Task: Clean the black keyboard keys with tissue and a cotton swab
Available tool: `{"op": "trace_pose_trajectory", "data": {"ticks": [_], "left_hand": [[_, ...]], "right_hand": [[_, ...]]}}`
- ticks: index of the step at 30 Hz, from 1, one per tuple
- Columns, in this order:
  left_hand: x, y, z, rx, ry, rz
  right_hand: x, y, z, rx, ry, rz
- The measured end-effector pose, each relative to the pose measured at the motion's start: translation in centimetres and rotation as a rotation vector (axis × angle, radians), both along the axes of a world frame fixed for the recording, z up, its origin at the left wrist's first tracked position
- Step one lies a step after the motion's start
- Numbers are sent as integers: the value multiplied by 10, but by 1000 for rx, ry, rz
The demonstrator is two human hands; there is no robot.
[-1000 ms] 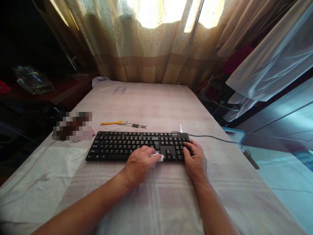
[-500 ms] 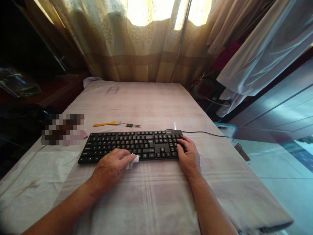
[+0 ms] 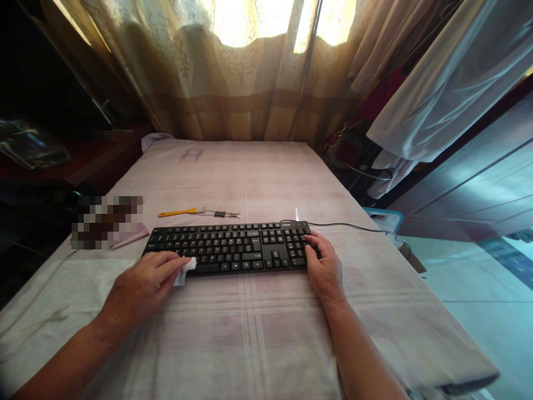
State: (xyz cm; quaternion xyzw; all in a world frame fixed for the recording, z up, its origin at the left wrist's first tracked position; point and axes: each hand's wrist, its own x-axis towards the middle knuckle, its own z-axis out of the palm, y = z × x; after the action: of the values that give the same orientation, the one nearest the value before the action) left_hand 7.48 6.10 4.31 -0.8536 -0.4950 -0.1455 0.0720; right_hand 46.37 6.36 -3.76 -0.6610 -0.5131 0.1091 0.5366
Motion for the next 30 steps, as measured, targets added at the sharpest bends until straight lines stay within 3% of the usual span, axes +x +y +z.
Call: {"op": "trace_pose_trajectory", "data": {"ticks": [4, 9, 12, 24, 30], "left_hand": [[10, 5, 3, -1, 8, 114], [51, 5, -3, -62, -39, 30], [63, 5, -3, -91, -42, -9], [2, 4, 7, -170, 26, 134], [-9, 6, 11, -134, -4, 193]], "right_hand": [[0, 0, -2, -10, 63, -5], [-2, 0, -2, -6, 66, 5], [-3, 0, 0, 3, 36, 9], [-3, -2, 3, 21, -88, 18], [-3, -1, 3, 14, -73, 14]]}}
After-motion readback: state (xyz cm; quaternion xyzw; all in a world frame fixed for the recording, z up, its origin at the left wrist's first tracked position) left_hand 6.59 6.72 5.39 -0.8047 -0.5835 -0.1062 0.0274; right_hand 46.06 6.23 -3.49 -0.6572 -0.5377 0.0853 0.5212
